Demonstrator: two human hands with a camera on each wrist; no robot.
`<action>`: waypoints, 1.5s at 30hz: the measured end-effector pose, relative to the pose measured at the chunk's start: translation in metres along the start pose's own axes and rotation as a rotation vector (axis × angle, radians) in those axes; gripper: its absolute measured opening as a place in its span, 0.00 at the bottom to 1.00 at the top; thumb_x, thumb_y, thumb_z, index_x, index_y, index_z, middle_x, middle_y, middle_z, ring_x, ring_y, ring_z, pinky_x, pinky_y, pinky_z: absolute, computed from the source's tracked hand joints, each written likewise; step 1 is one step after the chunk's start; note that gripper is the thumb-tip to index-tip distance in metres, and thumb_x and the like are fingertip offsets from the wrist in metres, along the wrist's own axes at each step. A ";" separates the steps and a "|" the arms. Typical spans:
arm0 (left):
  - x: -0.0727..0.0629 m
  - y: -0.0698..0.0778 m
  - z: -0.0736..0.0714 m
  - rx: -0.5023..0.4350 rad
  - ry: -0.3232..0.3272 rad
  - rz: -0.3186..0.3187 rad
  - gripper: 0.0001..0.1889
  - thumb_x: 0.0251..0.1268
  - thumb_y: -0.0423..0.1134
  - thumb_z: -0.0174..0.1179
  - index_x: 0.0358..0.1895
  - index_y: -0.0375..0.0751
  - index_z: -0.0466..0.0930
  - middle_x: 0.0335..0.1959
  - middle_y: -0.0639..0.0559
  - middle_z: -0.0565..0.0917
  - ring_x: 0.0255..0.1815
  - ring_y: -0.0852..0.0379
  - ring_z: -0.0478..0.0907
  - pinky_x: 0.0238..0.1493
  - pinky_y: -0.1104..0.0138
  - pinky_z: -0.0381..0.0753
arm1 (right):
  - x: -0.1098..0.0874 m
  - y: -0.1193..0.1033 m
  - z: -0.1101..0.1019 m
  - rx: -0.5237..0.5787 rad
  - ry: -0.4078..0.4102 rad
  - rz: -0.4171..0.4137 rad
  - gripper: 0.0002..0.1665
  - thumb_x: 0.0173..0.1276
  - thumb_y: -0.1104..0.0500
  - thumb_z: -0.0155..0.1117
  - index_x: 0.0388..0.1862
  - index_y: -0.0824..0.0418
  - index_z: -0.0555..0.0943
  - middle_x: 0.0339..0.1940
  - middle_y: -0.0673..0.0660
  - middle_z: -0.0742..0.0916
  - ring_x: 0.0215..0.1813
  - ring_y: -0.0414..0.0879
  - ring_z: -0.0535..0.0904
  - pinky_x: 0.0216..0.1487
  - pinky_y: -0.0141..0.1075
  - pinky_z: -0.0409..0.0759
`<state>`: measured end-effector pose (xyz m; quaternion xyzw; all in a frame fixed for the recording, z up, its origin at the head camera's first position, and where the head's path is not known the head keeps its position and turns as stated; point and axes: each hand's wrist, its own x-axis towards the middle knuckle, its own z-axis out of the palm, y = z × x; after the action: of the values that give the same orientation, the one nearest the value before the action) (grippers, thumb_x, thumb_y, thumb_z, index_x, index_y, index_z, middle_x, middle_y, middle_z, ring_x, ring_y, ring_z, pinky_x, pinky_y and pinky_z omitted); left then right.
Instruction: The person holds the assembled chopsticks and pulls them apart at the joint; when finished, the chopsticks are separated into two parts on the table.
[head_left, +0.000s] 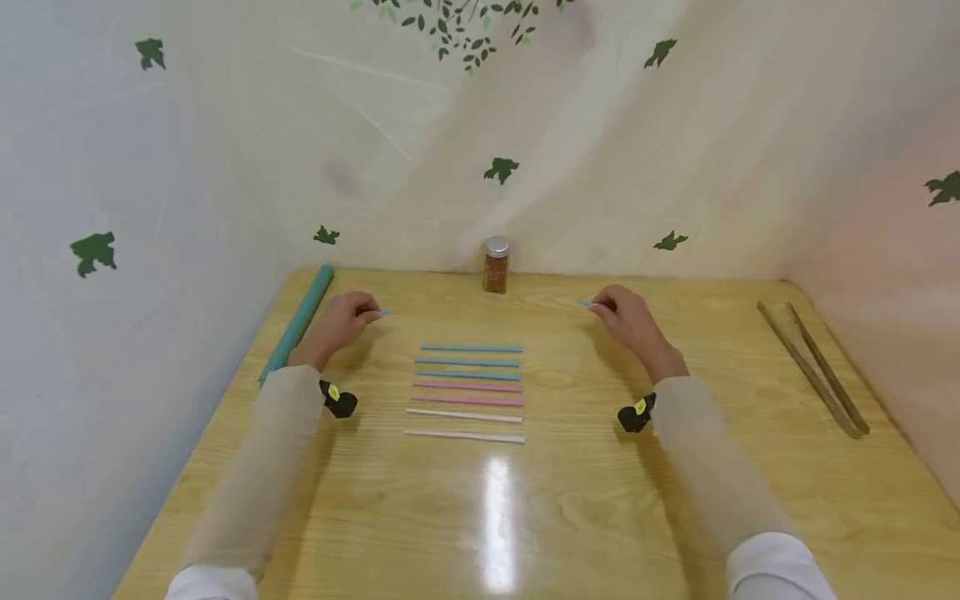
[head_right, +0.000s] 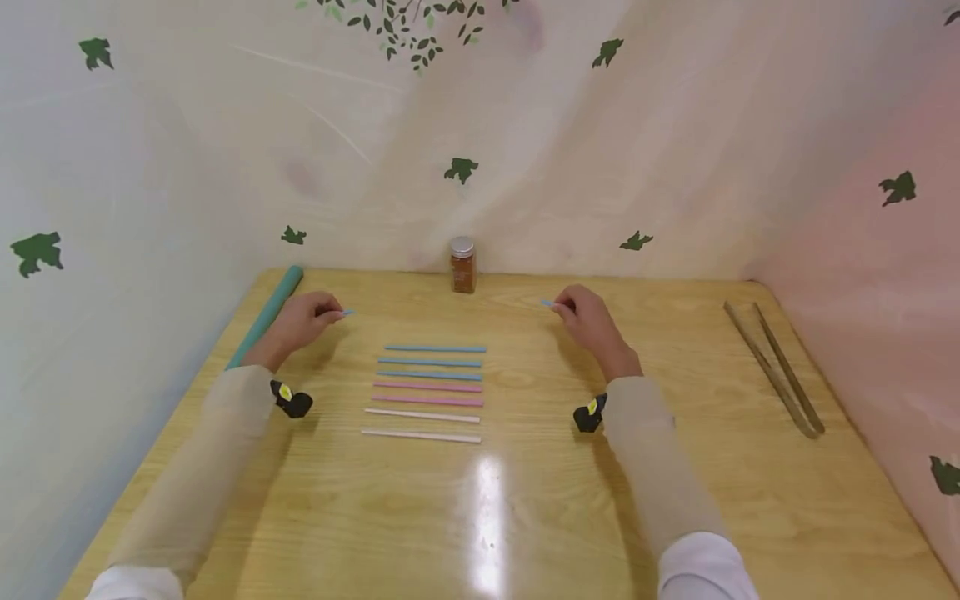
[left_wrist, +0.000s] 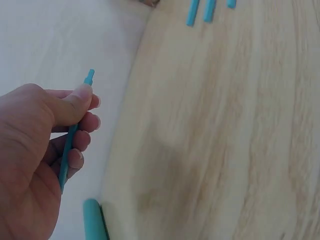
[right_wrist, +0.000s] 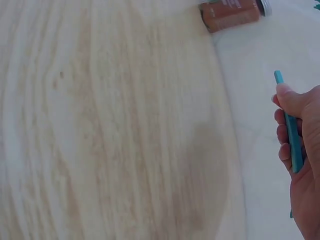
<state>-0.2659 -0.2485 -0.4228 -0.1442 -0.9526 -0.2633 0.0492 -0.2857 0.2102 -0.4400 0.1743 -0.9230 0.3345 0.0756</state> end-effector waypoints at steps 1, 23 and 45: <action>0.000 -0.001 -0.002 -0.012 -0.011 0.014 0.07 0.68 0.34 0.57 0.35 0.33 0.81 0.32 0.41 0.82 0.30 0.49 0.74 0.36 0.56 0.72 | 0.000 0.003 -0.004 0.008 -0.008 -0.001 0.12 0.74 0.58 0.53 0.42 0.67 0.77 0.36 0.62 0.80 0.34 0.52 0.72 0.37 0.42 0.70; 0.077 0.111 0.072 -0.076 -0.197 0.127 0.11 0.72 0.37 0.52 0.47 0.34 0.80 0.42 0.44 0.82 0.41 0.51 0.77 0.47 0.59 0.76 | -0.007 0.026 -0.013 0.012 0.000 0.009 0.12 0.72 0.61 0.56 0.45 0.69 0.80 0.41 0.64 0.81 0.40 0.54 0.74 0.41 0.44 0.72; 0.134 0.193 0.158 -0.062 -0.259 0.179 0.09 0.70 0.31 0.53 0.46 0.34 0.81 0.45 0.44 0.81 0.47 0.53 0.75 0.53 0.64 0.73 | -0.004 0.078 -0.016 0.081 -0.011 0.048 0.12 0.68 0.57 0.62 0.45 0.61 0.86 0.42 0.60 0.82 0.44 0.52 0.76 0.49 0.46 0.72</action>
<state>-0.3386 0.0244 -0.4417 -0.2627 -0.9257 -0.2664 -0.0553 -0.3109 0.2775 -0.4748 0.1567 -0.9130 0.3726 0.0554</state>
